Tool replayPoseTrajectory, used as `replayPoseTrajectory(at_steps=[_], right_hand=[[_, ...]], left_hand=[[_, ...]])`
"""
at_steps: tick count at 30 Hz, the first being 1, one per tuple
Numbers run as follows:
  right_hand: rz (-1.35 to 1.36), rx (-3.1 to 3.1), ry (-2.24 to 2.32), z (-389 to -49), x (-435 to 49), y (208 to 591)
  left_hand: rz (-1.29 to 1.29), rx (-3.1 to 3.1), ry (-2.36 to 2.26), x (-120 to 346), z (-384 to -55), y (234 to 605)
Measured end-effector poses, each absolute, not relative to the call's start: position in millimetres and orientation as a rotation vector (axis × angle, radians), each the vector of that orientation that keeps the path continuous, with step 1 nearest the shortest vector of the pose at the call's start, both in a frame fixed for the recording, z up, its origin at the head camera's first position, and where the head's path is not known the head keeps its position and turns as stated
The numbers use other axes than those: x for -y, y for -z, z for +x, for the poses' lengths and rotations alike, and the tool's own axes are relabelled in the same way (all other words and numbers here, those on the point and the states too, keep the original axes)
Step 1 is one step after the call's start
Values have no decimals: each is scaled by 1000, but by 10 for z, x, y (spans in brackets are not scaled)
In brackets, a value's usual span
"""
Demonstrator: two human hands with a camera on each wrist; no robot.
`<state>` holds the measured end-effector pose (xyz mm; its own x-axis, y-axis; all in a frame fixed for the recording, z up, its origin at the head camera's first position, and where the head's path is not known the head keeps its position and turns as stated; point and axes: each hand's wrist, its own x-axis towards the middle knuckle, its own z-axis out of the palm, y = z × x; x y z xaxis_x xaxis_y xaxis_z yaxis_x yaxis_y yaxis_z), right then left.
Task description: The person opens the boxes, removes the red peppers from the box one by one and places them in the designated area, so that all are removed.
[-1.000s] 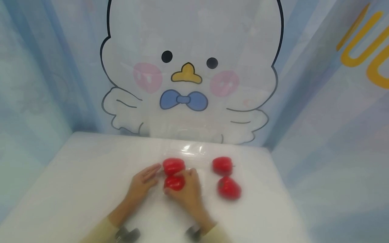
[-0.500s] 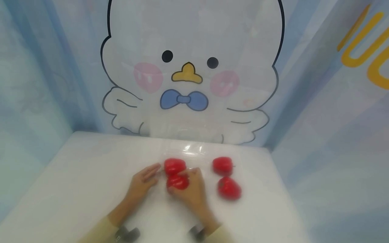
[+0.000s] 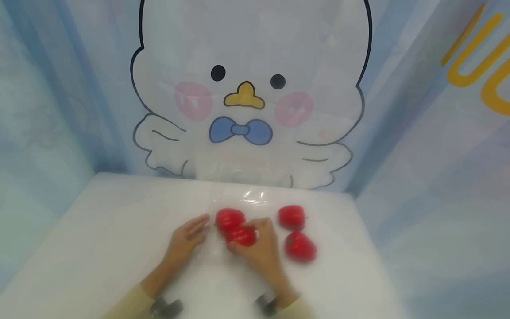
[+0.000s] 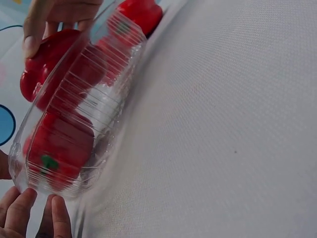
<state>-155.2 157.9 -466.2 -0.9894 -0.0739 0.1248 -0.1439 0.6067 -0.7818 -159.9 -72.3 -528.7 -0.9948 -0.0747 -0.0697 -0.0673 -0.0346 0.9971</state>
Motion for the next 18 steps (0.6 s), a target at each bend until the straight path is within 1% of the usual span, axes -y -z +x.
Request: replayPoseTrajectory(at_steps=[18], right_hand=[[95, 2682, -1254, -1629, -1911, 4419]], left_hand=[[177, 2187, 2265, 718, -1602, 5289]])
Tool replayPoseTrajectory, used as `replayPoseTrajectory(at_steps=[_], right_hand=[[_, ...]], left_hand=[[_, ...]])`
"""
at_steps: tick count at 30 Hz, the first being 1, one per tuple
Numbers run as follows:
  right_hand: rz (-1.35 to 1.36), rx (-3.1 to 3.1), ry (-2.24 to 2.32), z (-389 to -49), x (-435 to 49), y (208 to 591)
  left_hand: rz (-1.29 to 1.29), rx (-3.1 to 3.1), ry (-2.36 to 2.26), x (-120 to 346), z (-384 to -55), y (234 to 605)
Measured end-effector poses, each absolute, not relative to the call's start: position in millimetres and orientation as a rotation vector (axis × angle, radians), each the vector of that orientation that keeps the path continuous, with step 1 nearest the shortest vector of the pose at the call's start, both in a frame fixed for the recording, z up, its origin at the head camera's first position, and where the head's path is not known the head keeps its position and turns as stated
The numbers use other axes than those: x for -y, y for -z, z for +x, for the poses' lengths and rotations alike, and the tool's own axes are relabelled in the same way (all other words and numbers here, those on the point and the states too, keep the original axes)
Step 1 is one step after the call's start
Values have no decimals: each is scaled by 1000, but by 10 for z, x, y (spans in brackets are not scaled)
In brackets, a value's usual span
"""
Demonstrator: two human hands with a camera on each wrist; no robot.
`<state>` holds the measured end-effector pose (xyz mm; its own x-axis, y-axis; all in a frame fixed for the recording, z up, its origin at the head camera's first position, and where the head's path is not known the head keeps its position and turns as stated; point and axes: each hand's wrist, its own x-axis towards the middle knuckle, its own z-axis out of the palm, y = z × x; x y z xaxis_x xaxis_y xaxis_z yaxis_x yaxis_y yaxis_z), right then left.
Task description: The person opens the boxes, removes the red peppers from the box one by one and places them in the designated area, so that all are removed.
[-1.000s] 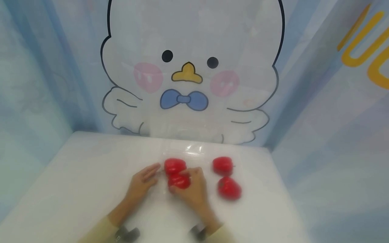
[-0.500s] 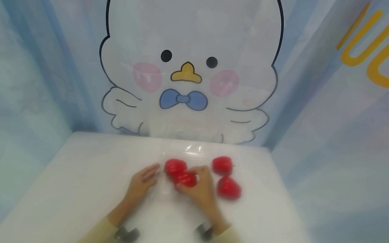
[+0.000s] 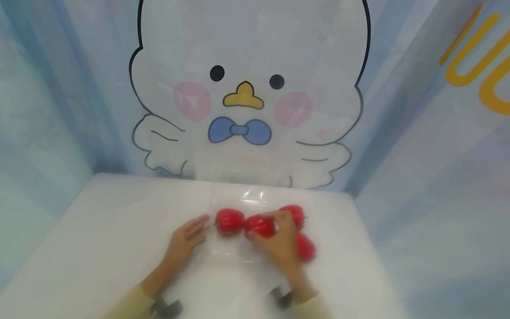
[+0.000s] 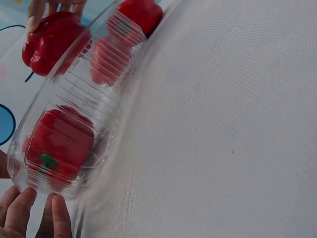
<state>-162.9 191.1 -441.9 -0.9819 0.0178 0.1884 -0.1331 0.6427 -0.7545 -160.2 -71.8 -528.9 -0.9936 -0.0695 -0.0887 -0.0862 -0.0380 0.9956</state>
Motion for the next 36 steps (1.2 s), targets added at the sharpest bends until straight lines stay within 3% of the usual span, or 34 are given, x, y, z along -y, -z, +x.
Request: replayPoseTrajectory(at_steps=[36], right_hand=[[-113, 2615, -1057, -1857, -2842, 4236]], left_hand=[[-191, -2145, -2249, 715, -1613, 5292]])
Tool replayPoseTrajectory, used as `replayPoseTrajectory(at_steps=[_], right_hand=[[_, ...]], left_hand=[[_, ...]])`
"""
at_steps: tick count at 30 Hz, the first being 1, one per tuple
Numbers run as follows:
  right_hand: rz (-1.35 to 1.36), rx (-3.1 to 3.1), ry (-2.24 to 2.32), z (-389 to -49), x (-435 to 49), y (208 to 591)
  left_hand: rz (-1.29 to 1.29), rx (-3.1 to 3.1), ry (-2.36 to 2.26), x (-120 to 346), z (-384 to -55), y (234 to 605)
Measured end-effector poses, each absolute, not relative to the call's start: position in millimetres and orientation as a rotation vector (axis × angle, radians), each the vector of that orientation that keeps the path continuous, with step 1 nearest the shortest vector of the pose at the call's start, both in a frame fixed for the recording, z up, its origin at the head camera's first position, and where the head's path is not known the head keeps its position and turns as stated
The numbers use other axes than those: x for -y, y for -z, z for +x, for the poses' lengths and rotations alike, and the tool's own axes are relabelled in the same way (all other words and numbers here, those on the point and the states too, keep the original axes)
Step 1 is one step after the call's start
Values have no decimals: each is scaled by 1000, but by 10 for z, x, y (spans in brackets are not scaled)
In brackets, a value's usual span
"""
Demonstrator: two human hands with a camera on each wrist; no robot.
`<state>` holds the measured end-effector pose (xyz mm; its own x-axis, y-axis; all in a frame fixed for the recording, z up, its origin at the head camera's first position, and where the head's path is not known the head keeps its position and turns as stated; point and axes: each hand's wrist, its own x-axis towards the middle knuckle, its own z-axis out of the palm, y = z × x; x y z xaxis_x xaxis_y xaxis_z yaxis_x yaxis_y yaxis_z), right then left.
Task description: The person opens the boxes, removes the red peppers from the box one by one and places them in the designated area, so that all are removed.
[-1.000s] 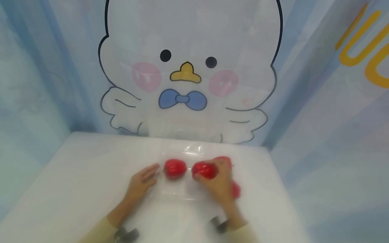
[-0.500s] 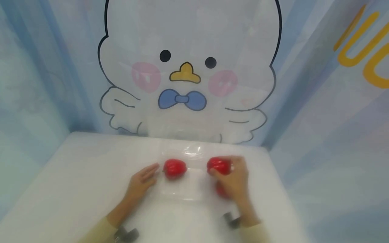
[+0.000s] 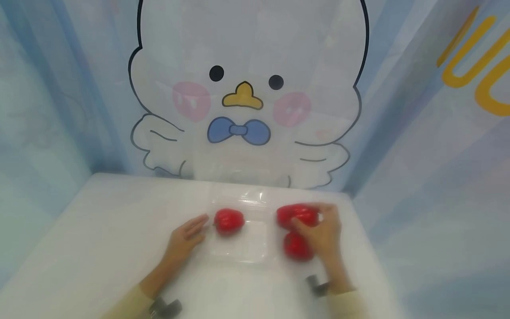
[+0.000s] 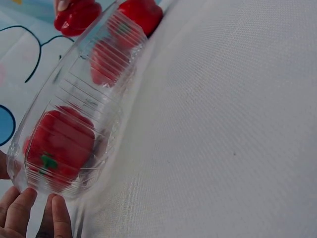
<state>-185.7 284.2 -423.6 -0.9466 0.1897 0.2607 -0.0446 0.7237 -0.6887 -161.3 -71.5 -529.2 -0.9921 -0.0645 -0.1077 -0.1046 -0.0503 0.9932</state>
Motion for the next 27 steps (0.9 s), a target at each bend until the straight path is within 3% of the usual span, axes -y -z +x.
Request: replayPoseTrajectory(at_steps=[27], right_hand=[[-241, 2651, -954, -2117, -3377, 4429]], left_hand=[[-171, -2163, -2239, 716, -1596, 5254]])
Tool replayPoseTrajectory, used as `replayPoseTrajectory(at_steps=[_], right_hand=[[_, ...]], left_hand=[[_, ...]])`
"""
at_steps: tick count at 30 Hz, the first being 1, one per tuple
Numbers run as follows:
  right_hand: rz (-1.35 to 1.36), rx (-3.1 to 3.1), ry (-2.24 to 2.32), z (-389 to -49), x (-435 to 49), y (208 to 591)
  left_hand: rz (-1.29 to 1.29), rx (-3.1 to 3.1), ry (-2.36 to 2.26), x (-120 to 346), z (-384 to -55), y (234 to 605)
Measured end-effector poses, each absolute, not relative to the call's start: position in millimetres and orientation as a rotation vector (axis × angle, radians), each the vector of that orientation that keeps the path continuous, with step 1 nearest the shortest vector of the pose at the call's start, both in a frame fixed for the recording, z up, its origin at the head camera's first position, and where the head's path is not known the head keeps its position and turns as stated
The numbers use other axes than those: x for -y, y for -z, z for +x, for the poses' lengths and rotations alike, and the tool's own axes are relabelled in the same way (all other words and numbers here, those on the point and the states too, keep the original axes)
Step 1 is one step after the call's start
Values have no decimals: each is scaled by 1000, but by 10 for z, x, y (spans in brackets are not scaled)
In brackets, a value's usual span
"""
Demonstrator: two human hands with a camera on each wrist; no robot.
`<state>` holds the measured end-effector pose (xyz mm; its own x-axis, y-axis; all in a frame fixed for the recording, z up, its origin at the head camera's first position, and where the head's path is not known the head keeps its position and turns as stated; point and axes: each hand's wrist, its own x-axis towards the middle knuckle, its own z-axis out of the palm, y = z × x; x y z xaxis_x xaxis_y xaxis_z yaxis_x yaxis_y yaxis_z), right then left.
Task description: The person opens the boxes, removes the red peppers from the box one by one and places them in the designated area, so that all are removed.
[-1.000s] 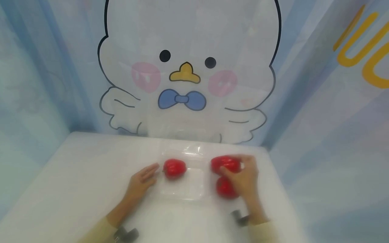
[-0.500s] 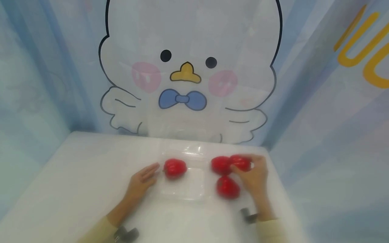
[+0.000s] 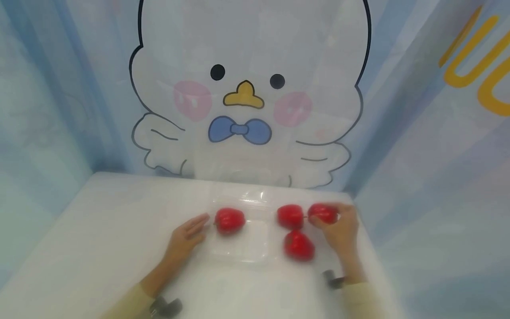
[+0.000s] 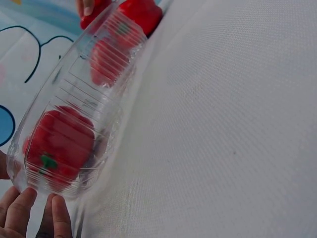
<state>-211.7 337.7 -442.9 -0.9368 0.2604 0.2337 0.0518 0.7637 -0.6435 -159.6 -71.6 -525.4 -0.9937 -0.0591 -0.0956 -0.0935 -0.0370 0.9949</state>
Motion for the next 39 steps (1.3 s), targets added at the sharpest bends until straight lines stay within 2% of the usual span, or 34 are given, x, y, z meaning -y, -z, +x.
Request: replayPoseTrajectory(at_steps=[25, 39], right_hand=[[-322, 2778, -953, -2493, -3856, 4865], [-358, 2786, -963, -2568, -3896, 4911]], left_hand=[[-186, -2148, -2261, 673, -1586, 5256], [-183, -2150, -2257, 689, -1568, 5256]])
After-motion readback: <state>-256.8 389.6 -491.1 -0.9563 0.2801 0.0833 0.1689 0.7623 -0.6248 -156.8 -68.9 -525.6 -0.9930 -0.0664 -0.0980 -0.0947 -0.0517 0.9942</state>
